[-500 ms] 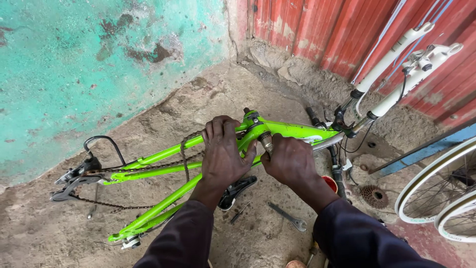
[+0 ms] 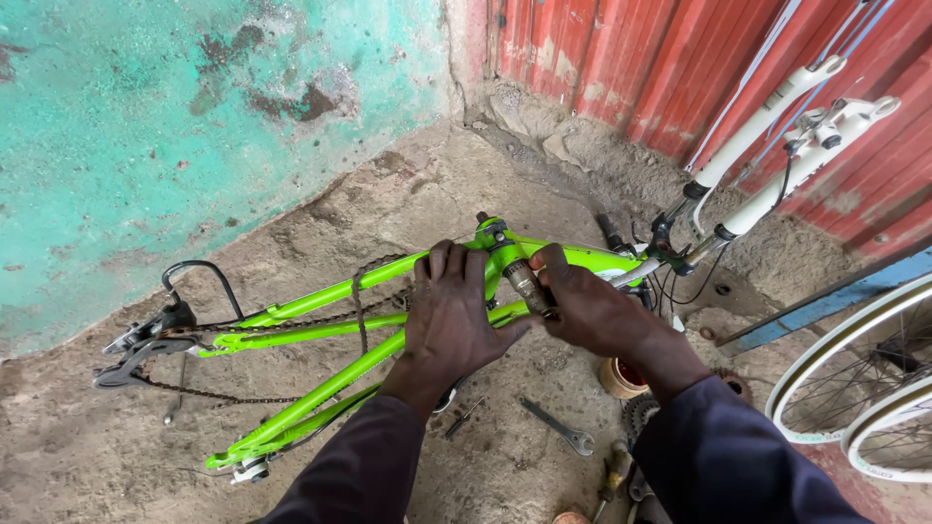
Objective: Repairing a bicycle frame by manipulating the bottom bracket with a socket tool and wrench
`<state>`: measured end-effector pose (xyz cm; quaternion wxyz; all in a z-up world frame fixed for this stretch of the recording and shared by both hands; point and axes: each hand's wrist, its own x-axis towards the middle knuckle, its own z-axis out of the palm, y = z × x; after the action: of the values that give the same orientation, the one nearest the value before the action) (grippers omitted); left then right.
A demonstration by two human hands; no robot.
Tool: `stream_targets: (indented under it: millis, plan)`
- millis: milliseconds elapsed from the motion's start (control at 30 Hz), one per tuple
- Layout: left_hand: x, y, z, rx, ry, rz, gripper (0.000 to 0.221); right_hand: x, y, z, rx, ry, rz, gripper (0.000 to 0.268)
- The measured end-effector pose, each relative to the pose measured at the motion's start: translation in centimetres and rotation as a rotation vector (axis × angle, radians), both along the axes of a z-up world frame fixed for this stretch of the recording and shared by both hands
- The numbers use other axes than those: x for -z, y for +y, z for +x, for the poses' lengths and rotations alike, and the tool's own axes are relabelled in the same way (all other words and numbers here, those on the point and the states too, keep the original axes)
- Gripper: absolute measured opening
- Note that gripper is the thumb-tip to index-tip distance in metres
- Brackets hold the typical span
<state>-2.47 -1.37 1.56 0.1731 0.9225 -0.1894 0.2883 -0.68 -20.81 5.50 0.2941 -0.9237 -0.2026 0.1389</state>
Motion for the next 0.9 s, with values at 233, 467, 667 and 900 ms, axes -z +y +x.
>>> stream_targets:
  millis: [233,467,667,900]
  plan:
    - [-0.3,-2.5,-1.0,-0.147,0.004,-0.054,0.095,3.2,-3.1,2.9,-0.034,-0.187,-0.026,0.058]
    - [0.1,-3.4,-0.7,-0.336,-0.114,-0.028,0.087,3.7,-6.0,3.1,-0.012,-0.638,-0.079,0.049]
    - [0.5,-3.6,-0.2,-0.387,-0.045,0.043,0.088,5.5,-7.0,3.8,0.054,-0.772,0.016,0.062]
    - [0.4,-3.4,-0.1,-0.345,0.062,0.002,0.088,6.5,-6.7,3.8,0.079,-0.740,0.100,0.060]
